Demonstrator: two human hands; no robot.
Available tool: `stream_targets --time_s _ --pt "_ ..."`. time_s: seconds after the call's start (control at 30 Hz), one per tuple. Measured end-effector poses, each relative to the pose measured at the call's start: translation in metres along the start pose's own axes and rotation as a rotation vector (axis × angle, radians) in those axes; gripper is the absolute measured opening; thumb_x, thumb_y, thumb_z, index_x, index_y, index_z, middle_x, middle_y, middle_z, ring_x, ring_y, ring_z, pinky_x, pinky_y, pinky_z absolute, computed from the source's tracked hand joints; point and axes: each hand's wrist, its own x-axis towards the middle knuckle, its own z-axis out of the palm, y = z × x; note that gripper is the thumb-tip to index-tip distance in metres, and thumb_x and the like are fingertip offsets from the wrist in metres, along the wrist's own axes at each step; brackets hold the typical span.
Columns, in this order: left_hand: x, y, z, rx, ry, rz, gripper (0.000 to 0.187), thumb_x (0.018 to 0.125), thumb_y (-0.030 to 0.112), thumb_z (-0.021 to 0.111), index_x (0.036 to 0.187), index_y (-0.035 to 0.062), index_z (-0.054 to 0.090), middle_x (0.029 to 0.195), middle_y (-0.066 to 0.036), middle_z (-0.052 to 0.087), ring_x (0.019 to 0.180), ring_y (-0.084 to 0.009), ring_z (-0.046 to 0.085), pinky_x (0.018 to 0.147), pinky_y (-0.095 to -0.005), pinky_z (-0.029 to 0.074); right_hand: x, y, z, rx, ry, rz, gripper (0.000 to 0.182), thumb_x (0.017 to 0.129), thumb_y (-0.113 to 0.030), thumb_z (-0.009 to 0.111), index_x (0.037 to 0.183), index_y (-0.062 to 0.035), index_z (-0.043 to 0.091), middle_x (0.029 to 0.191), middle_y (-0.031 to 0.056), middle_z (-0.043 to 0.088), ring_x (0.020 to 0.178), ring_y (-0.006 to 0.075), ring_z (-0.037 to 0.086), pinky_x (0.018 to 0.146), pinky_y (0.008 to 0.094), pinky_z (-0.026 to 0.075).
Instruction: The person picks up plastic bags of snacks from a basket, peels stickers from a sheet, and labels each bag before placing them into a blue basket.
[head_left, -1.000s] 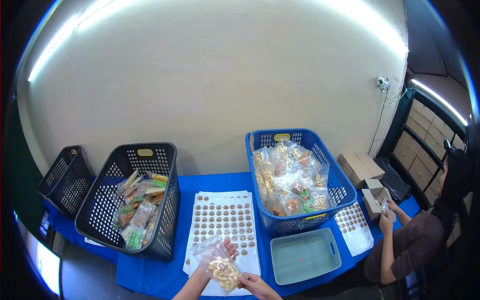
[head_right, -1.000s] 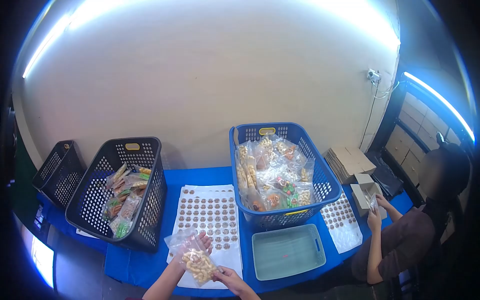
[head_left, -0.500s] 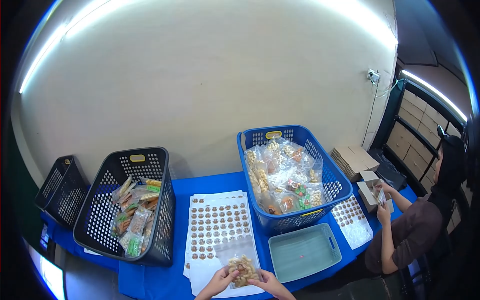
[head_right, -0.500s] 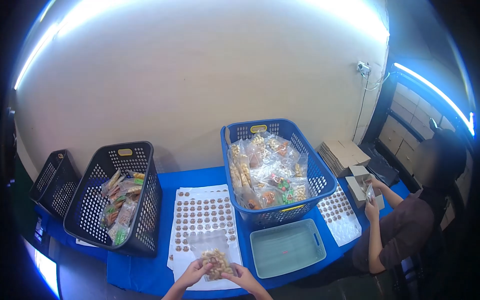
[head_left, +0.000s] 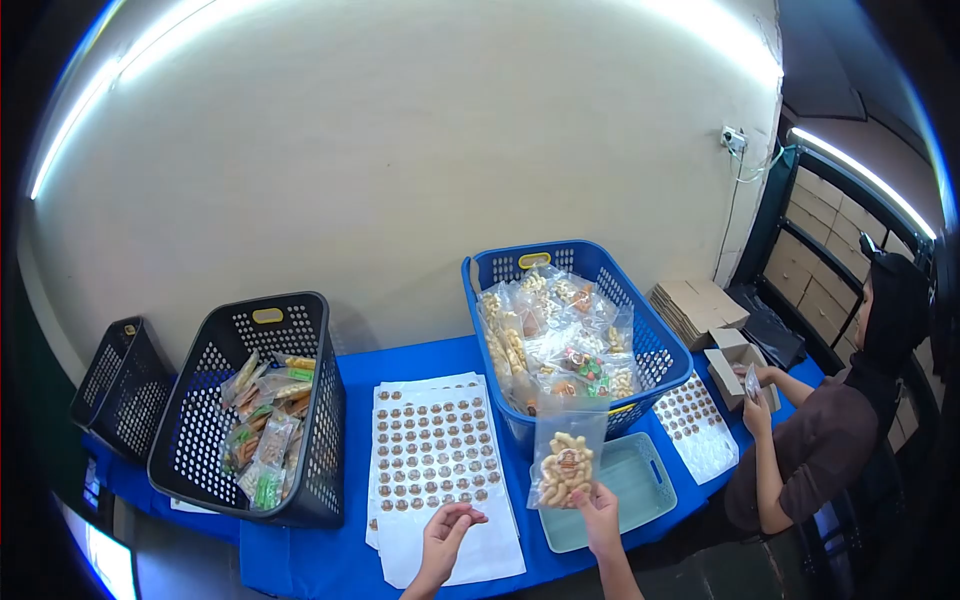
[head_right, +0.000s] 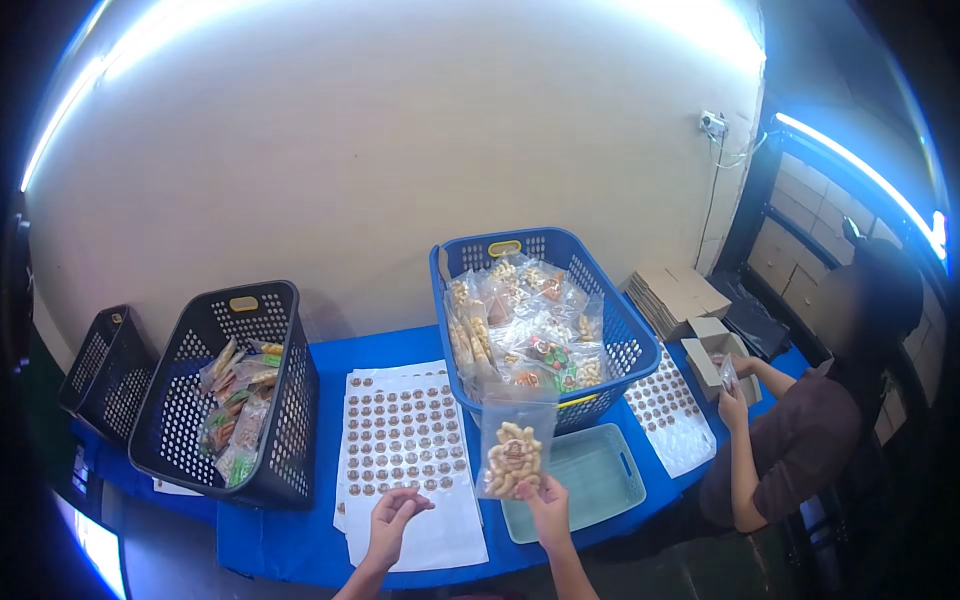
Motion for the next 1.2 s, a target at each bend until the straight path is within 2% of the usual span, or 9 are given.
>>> stream_targets --time_s 0.17,0.27,0.37,0.4,0.43,0.53,0.73,0.97,1.2 --pt "0.001 0.015 -0.025 0.076 0.163 0.090 0.011 0.086 0.003 0.046 0.094 -0.0023 0.052 0.081 -0.010 0.060 0.080 -0.0171 0.058 0.078 -0.0297 0.045 0.038 -0.028 -0.012 -0.117 0.149 -0.137 0.031 0.083 -0.022 0.059 0.100 0.0027 0.055 0.088 0.0041 0.059 0.080 0.0110 0.055 0.073 0.0239 0.043" --pt "-0.005 0.029 -0.042 0.141 0.272 0.124 0.011 0.086 0.003 0.045 0.093 -0.0023 0.052 0.077 -0.008 0.058 0.076 -0.0138 0.057 0.075 -0.0271 0.045 0.082 -0.043 -0.013 0.073 0.088 -0.180 0.042 0.084 -0.026 0.056 0.111 0.0041 0.045 0.103 0.0121 0.054 0.090 0.0184 0.053 0.078 0.0294 0.044" --pt "-0.014 0.030 -0.063 0.146 0.352 0.163 0.011 0.086 0.003 0.045 0.092 -0.0023 0.052 0.077 -0.007 0.058 0.076 -0.0135 0.056 0.075 -0.0270 0.045 0.131 -0.047 -0.028 0.691 -0.078 0.388 0.056 0.084 -0.026 0.055 0.122 0.0047 0.028 0.122 0.0215 0.036 0.106 0.0299 0.044 0.088 0.0385 0.040" --pt "-0.019 0.029 -0.070 0.142 0.382 0.174 0.011 0.086 0.003 0.045 0.092 -0.0023 0.052 0.077 -0.007 0.058 0.076 -0.0134 0.056 0.075 -0.0269 0.045 0.139 -0.051 -0.022 0.831 -0.158 0.498 0.067 0.083 -0.030 0.055 0.125 0.0069 0.019 0.130 0.0253 0.024 0.119 0.0379 0.030 0.097 0.0435 0.032" --pt "-0.025 0.031 -0.074 0.149 0.405 0.179 0.011 0.086 0.003 0.045 0.092 -0.0023 0.052 0.077 -0.007 0.058 0.076 -0.0133 0.056 0.075 -0.0268 0.045 0.145 -0.046 -0.019 0.916 -0.066 0.548 0.068 0.084 -0.027 0.054 0.126 0.0084 0.015 0.132 0.0255 0.020 0.122 0.0376 0.026 0.100 0.0435 0.029" --pt "-0.042 0.045 -0.090 0.194 0.468 0.205 0.010 0.086 0.003 0.045 0.091 -0.0019 0.052 0.078 -0.007 0.057 0.076 -0.0127 0.055 0.074 -0.0258 0.044 0.143 -0.038 0.001 0.727 -0.235 0.406 0.062 0.085 -0.023 0.051 0.126 0.0087 0.018 0.133 0.0241 0.022 0.123 0.0322 0.028 0.099 0.0417 0.030" --pt "-0.071 0.087 -0.134 0.565 0.691 0.290 0.009 0.085 0.002 0.047 0.088 -0.0017 0.054 0.074 -0.007 0.058 0.072 -0.0124 0.057 0.069 -0.0239 0.045 0.104 -0.022 0.066 0.421 -0.432 0.264 0.067 0.082 -0.025 0.054 0.136 -0.0123 0.016 0.136 0.0182 0.021 0.122 0.0295 0.031 0.095 0.0400 0.034" --pt "-0.074 0.155 -0.178 1.128 0.736 0.471 0.009 0.075 -0.006 0.052 0.079 -0.0002 0.057 0.069 -0.009 0.059 0.063 -0.0182 0.058 0.059 -0.0275 0.046 0.076 -0.012 0.115 0.390 -0.548 0.355 0.079 0.078 -0.033 0.058 0.136 -0.0090 0.012 0.134 0.0189 0.027 0.119 0.0310 0.034 0.094 0.0432 0.034" --pt "-0.035 0.205 -0.212 1.081 0.746 0.679 0.011 0.073 -0.008 0.052 0.079 0.0004 0.057 0.069 -0.008 0.059 0.062 -0.0187 0.058 0.058 -0.0274 0.045 0.053 0.011 0.129 0.338 -0.479 0.450 0.076 0.077 -0.032 0.059 0.134 -0.0058 0.016 0.133 0.0198 0.028 0.118 0.0299 0.035 0.093 0.0414 0.035"
